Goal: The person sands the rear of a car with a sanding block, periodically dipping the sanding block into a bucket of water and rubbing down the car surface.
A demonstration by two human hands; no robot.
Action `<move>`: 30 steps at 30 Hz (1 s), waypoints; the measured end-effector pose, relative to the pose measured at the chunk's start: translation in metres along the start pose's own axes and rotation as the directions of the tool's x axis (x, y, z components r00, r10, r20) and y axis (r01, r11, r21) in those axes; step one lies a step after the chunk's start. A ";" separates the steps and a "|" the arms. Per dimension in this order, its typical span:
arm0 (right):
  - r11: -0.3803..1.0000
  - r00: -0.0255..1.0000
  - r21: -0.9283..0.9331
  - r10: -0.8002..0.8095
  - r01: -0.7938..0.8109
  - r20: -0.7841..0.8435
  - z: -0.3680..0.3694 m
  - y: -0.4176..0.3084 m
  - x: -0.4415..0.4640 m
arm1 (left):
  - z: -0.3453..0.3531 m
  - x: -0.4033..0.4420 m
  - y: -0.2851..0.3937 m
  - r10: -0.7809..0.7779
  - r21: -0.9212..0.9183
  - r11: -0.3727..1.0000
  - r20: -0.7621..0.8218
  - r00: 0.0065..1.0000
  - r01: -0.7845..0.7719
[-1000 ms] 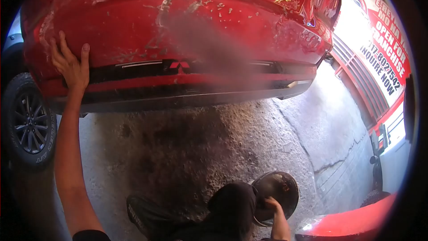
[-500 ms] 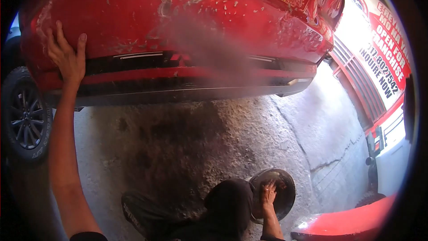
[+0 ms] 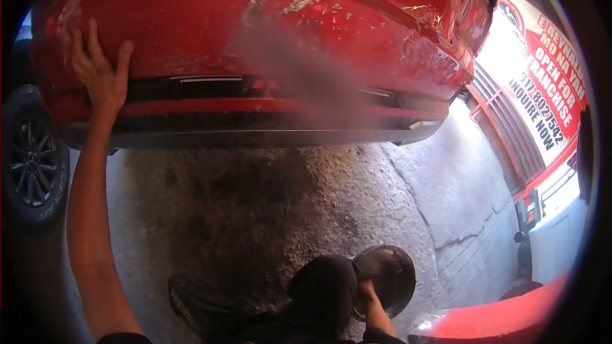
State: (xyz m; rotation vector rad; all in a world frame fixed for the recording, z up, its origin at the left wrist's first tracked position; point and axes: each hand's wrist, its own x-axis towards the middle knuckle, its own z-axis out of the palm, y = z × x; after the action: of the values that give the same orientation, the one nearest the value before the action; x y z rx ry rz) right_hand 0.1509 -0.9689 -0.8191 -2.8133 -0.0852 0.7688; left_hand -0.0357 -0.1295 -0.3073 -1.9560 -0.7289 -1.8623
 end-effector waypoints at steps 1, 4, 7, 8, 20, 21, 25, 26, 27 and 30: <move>0.986 0.997 0.148 0.077 -0.074 -0.018 0.004 0.020 0.015 | 0.001 -0.001 0.000 0.004 0.000 1.000 -0.006 1.000 -0.004; 0.265 0.968 0.955 0.173 0.131 -0.181 -0.085 -0.033 -0.061 | 0.003 -0.002 0.001 -0.037 0.010 0.999 0.004 0.999 0.037; -0.069 0.974 0.972 0.053 0.223 -0.220 -0.213 -0.116 -0.137 | 0.003 -0.001 -0.002 0.032 -0.005 0.999 -0.032 0.999 -0.032; 0.140 0.907 0.899 0.008 0.415 -0.420 -0.244 -0.151 -0.146 | 0.002 -0.002 -0.002 0.026 -0.007 1.000 -0.029 0.999 -0.026; 0.160 -0.340 -0.928 -0.899 0.336 -0.277 -0.392 -0.572 -0.118 | 0.003 0.000 0.001 -0.013 0.013 1.000 -0.016 1.000 0.013; 0.146 -0.332 -0.933 -0.907 0.328 -0.258 -0.392 -0.577 -0.114 | 0.004 0.000 0.000 -0.005 0.014 1.000 -0.020 1.000 0.006; 0.132 -0.307 -0.917 -0.916 0.376 -0.257 -0.390 -0.581 -0.109 | 0.000 0.003 0.002 0.034 0.002 0.999 -0.031 0.999 -0.034; 0.133 -0.300 -0.913 -0.918 0.386 -0.260 -0.390 -0.577 -0.106 | 0.000 0.005 0.003 0.022 0.006 1.000 -0.022 1.000 -0.022; 0.136 -0.286 -0.908 -0.921 0.397 -0.263 -0.390 -0.571 -0.104 | -0.002 0.004 0.004 0.011 0.011 1.000 -0.012 1.000 -0.010; 0.169 -0.270 -0.883 -0.912 0.438 -0.308 -0.396 -0.557 -0.091 | 0.002 0.002 -0.004 0.001 0.053 0.999 0.007 1.000 -0.001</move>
State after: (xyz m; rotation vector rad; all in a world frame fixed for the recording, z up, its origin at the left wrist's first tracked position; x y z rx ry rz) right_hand 0.2752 -0.5163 -0.3141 -2.1139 -1.8506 -1.3247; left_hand -0.0358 -0.1248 -0.3063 -1.9305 -0.7709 -1.8176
